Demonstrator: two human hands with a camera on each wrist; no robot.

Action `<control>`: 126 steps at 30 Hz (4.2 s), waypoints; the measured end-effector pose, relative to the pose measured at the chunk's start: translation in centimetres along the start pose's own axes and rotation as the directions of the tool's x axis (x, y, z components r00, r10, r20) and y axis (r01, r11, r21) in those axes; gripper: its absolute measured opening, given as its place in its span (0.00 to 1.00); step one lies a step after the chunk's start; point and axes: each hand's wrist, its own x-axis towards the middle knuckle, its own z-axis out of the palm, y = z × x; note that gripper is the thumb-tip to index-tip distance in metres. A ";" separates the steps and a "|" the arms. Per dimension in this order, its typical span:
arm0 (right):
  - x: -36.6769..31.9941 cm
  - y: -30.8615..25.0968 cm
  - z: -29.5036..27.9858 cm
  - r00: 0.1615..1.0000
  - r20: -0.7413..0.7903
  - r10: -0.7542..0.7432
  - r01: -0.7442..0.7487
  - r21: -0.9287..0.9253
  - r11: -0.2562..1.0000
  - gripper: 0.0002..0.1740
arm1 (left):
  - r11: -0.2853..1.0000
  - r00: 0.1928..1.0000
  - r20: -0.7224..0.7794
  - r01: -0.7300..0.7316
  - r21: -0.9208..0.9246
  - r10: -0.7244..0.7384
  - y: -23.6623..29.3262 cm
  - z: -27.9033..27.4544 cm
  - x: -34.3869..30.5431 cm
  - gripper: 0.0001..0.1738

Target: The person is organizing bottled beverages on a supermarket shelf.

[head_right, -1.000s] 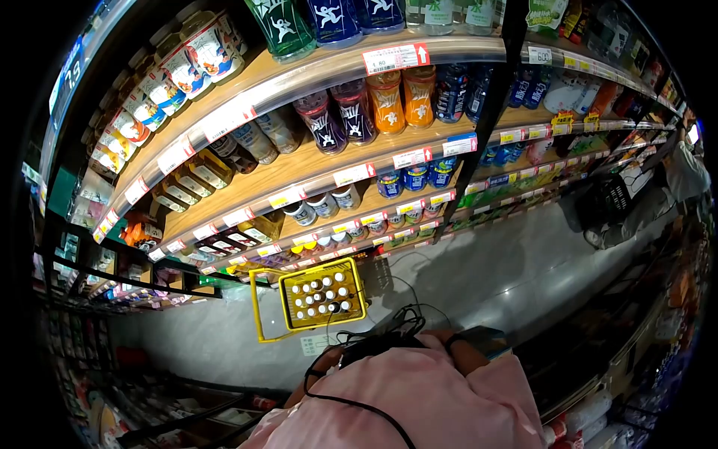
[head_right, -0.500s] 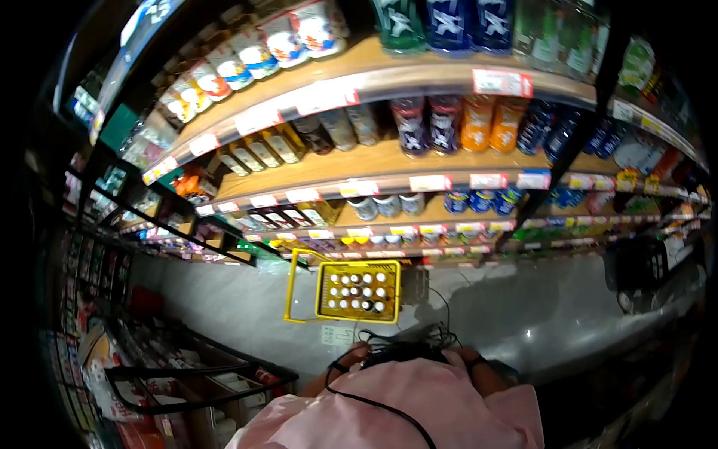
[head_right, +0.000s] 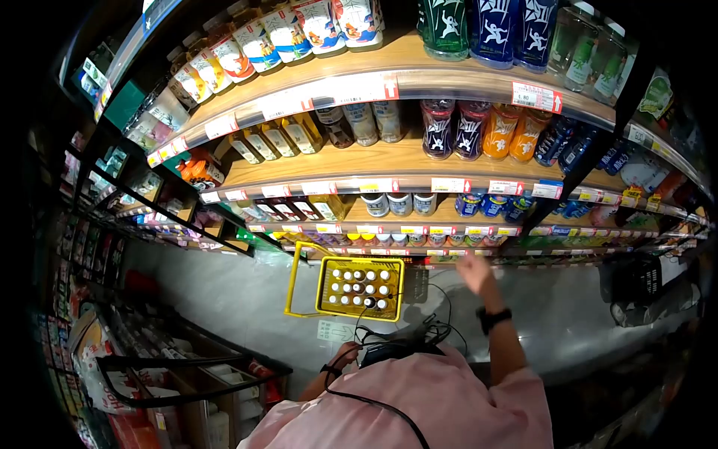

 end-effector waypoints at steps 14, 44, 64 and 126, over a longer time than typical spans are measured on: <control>15.5 -41.2 3.2 0.328 -0.684 -0.652 0.645 -0.342 0.683 0.39 | 0.947 0.977 -0.176 0.058 -0.315 -0.118 -13.6 -0.6 -1.9 0.17; -15.7 -31.7 5.0 0.617 -0.080 -0.783 0.783 -0.043 0.621 0.43 | 0.272 0.398 -0.404 -0.902 -0.336 0.824 45.0 -22.5 -21.1 0.30; -16.0 -23.8 2.0 0.823 -0.065 -0.564 0.367 0.818 0.442 0.37 | 0.467 0.677 -0.125 -0.617 -0.634 0.725 50.3 -18.2 -15.1 0.15; 14.5 -40.8 1.2 0.654 -0.356 -0.667 0.519 -0.430 0.739 0.39 | 0.807 0.962 0.085 0.265 -0.527 -0.260 -4.8 -2.2 -1.8 0.20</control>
